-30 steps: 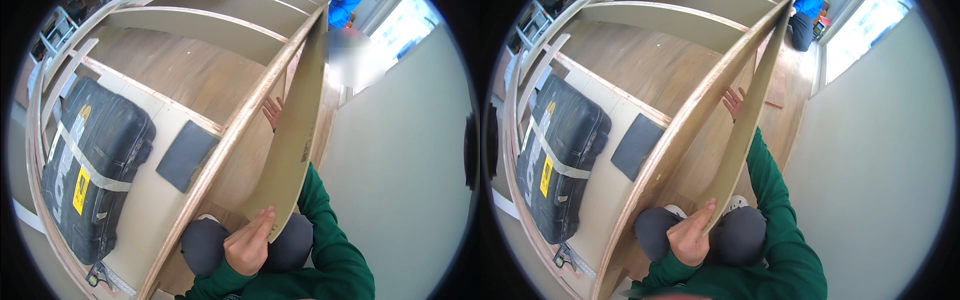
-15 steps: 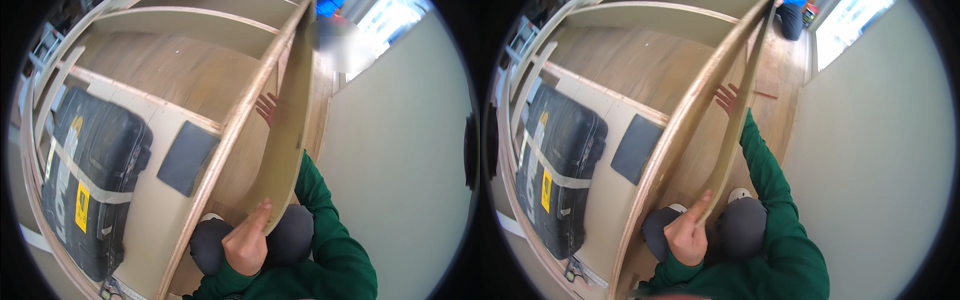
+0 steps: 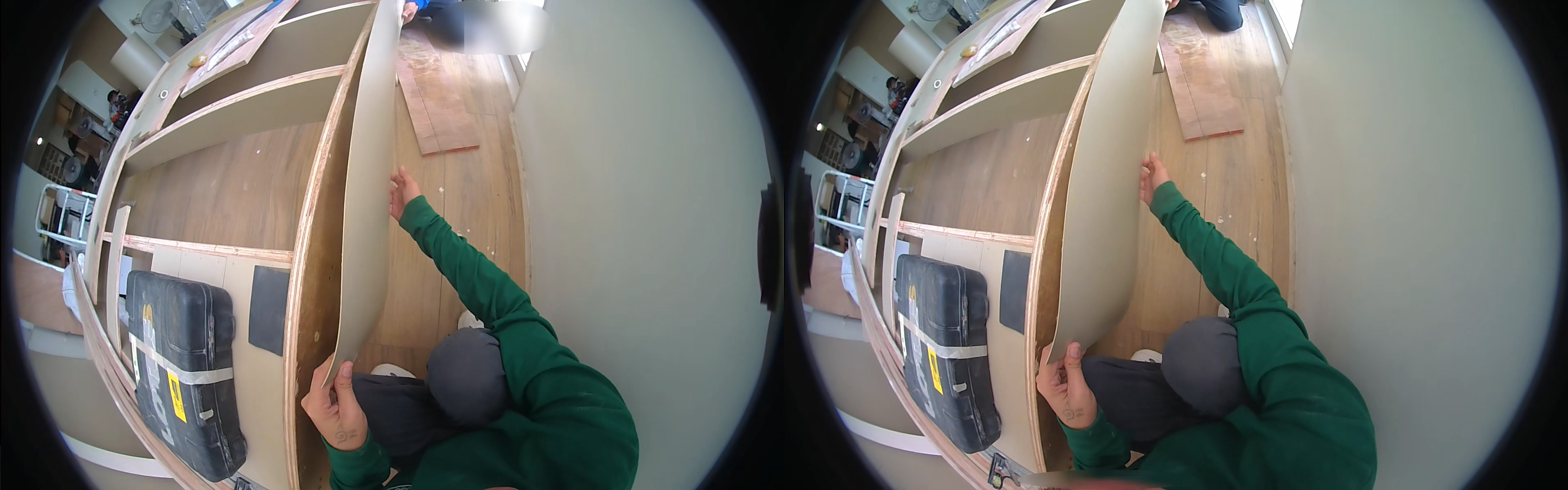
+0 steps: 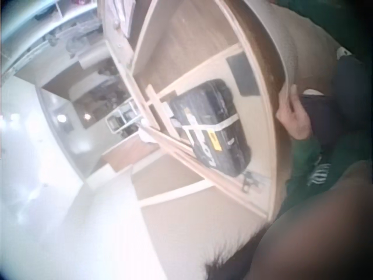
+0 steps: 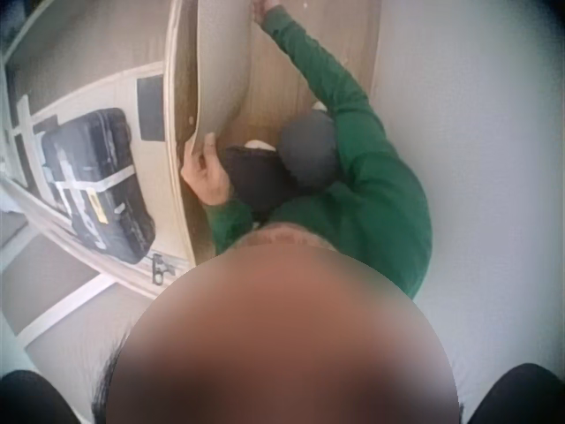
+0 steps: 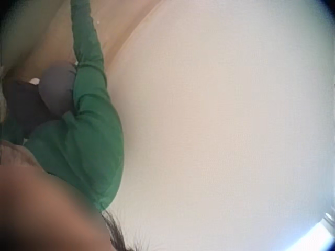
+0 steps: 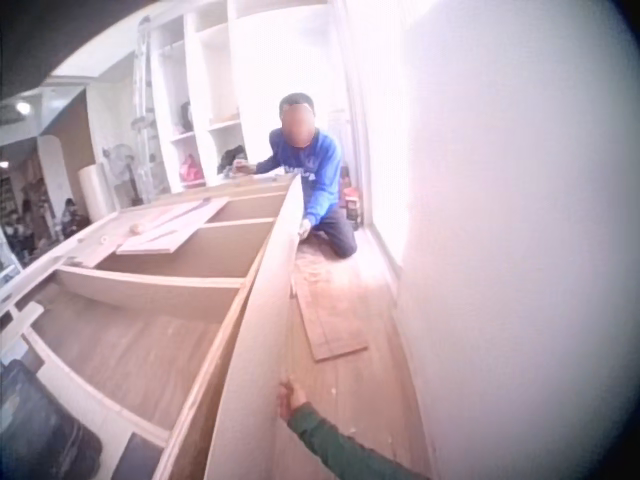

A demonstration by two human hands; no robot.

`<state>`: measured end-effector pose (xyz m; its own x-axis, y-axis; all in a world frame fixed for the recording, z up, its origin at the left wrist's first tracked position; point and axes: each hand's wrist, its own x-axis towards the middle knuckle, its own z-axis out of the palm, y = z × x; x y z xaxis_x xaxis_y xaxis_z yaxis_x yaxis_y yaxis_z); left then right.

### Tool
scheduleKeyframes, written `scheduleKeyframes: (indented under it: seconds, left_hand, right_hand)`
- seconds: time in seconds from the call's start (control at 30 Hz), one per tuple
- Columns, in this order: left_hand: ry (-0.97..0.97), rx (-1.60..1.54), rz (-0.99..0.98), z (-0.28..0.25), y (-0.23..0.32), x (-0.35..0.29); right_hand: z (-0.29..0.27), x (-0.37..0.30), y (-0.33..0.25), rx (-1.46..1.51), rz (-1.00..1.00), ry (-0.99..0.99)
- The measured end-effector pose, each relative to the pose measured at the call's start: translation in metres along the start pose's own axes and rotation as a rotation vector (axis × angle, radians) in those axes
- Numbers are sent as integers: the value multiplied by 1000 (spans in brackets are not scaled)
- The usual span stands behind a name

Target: The person positions a curved wooden panel into a cabinet frame, aligns it with assistance, and wipes the surface with a cloth. The person then removes the panel and continues to wipe the cabinet interior.

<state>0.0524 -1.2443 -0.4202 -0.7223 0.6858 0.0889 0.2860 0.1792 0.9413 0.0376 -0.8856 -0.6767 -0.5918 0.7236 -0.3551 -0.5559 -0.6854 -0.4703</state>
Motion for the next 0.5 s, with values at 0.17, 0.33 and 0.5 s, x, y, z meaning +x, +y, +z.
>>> scheduleKeyframes:
  seconds: [0.17,0.33,0.5]
  left_hand:
    - [-15,-32,-24,-2,-1,1]
    - [-39,-24,-2,-7,-5,3]
    - [-73,52,132,-8,-6,7]
  right_hand:
    - [7,-6,-5,19,16,2]
    - [19,-17,-8,18,-4,17]
    - [30,-26,-7,-70,-23,9]
